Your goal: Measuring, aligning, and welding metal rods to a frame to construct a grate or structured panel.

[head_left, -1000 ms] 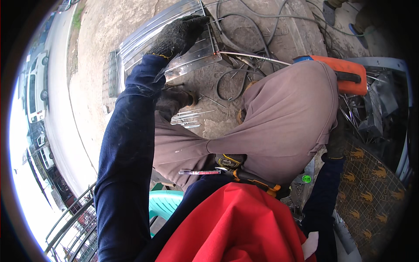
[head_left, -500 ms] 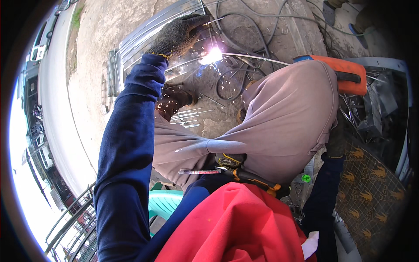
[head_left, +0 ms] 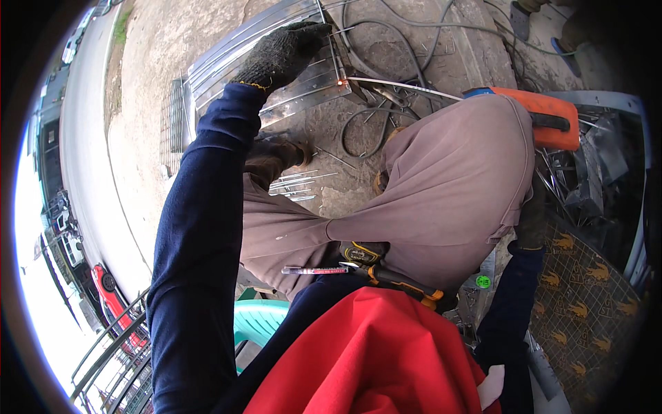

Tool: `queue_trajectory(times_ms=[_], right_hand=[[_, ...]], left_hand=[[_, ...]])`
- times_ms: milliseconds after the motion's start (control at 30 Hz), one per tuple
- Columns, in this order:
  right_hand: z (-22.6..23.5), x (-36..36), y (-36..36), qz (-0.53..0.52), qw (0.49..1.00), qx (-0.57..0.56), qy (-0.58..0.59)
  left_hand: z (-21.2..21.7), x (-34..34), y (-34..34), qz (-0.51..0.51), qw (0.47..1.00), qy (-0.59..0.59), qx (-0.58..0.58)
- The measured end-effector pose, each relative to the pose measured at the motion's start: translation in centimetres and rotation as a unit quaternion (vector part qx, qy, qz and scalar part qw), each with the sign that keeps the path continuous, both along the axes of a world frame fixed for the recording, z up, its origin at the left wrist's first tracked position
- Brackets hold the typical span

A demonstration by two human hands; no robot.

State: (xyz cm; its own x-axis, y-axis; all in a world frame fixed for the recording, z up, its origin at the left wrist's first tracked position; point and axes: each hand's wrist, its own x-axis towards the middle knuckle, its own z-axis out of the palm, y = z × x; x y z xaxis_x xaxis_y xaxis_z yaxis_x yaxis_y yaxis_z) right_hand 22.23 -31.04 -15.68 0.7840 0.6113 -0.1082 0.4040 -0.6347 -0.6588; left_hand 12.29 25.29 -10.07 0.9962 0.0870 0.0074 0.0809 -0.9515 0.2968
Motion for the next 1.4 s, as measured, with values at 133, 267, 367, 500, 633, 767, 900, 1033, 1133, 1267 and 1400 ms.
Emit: queue_trajectory(times_ms=[133, 267, 367, 500, 633, 767, 900, 1033, 1133, 1267, 1400], right_hand=[[-0.5, 0.1, -0.2, -0.001, 1.0, -0.002, -0.007], [-0.9, 0.4, -0.5, 0.005, 0.999, -0.021, -0.038], [-0.8, 0.5, -0.3, 0.045, 0.975, -0.135, -0.173], [0.1, -0.5, -0.6, -0.1, 0.994, 0.003, -0.034], [0.3, -2.5, -2.1, -0.349, 0.879, 0.302, 0.117], [0.7, -6.9, -6.1, -0.472, 0.818, 0.287, 0.164], [0.0, -10.5, -8.8, -0.546, 0.767, 0.289, 0.172], [-0.6, -13.0, -10.0, -0.581, 0.742, 0.284, 0.178], [-0.1, -13.8, -9.5, -0.582, 0.741, 0.286, 0.174], [2.4, -12.3, -6.6, -0.548, 0.767, 0.305, 0.136], [5.3, -9.0, -2.3, -0.52, 0.804, 0.284, 0.05]], left_hand=[[0.3, 0.1, 0.3, -0.035, 0.995, -0.025, -0.088], [0.3, 0.4, 0.3, -0.034, 0.999, -0.023, -0.032], [0.2, 0.3, 0.2, 0.002, 0.983, 0.003, -0.182], [0.7, -0.8, 0.5, 0.007, 0.996, 0.047, -0.077], [1.5, -3.0, 0.5, 0.053, 0.995, -0.03, -0.079], [2.5, -7.0, 0.5, 0.087, 0.991, -0.058, -0.086], [2.6, -12.3, 0.3, 0.142, 0.982, -0.066, -0.105], [3.0, -16.2, 0.9, 0.189, 0.977, -0.06, -0.076], [3.7, -18.0, 0.1, 0.25, 0.953, -0.062, -0.16], [3.9, -19.3, -1.5, 0.26, 0.935, -0.028, -0.241], [2.6, -19.2, -0.9, 0.2, 0.976, -0.071, -0.058]])
